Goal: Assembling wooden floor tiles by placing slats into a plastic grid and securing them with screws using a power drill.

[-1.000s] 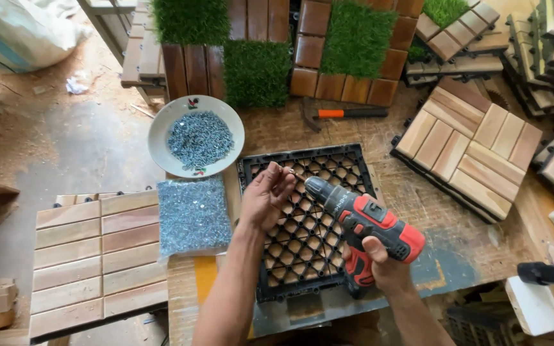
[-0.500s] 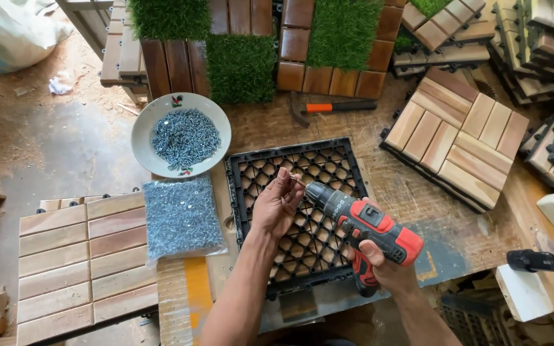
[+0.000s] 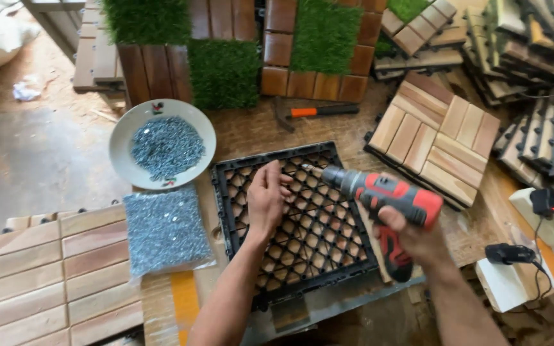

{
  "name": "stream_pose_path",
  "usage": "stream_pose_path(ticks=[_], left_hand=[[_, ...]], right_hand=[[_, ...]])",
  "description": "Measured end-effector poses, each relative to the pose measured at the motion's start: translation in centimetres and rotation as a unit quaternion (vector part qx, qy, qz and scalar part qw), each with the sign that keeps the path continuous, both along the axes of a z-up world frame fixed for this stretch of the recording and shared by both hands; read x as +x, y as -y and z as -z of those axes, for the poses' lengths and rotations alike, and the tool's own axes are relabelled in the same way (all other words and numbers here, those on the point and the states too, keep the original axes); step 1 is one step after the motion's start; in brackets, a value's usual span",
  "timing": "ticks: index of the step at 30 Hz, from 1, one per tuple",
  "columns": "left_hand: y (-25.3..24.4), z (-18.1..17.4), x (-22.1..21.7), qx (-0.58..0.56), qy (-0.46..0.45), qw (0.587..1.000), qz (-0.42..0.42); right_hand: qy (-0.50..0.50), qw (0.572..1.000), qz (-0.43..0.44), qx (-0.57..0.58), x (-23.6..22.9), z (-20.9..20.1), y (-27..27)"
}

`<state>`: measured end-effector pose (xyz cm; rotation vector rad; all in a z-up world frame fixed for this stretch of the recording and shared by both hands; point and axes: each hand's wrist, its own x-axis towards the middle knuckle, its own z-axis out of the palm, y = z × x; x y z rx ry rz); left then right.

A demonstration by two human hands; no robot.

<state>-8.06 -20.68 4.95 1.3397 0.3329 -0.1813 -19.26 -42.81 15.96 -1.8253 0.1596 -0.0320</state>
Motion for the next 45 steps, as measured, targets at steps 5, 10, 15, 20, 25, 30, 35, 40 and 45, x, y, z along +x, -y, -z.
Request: stream_pose_path(ticks=[5, 10, 15, 20, 25, 30, 35, 40, 45], left_hand=[[4.5, 3.8, 3.5, 0.459, 0.357, 0.806, 0.11], [5.5, 2.4, 4.4, 0.566, 0.197, 0.752, 0.275], [5.3, 2.1, 4.7, 0.566, 0.185, 0.752, 0.282], [5.7, 3.0, 5.2, 0.563, 0.205, 0.76, 0.252], [5.4, 2.7, 5.2, 0.558, 0.196, 0.761, 0.268], [5.6, 3.1, 5.0, 0.566, 0.193, 0.754, 0.271], [5.9, 3.7, 5.2, 0.566, 0.194, 0.756, 0.265], [5.9, 3.7, 4.9, 0.568, 0.198, 0.756, 0.256], [6.2, 4.3, 5.2, 0.573, 0.204, 0.756, 0.243]], right_hand=[[-0.065, 0.989, -0.005, -0.136, 6.4, -7.7, 0.4], [-0.15, 0.974, 0.01, -0.168, 9.8, -6.9, 2.1], [-0.166, 0.973, 0.054, -0.151, 11.3, -6.5, 2.0], [-0.168, 0.969, 0.046, -0.177, 12.4, -7.2, 1.2], [-0.217, 0.956, 0.013, -0.198, 14.2, -6.8, 0.9], [-0.23, 0.924, -0.121, -0.28, 18.2, -6.2, 1.4], [-0.249, 0.918, -0.187, -0.247, 20.0, -7.5, 0.4], [-0.267, 0.896, -0.229, -0.27, 19.9, -9.9, -2.3], [-0.278, 0.878, -0.244, -0.303, 19.7, -10.0, -2.2]])
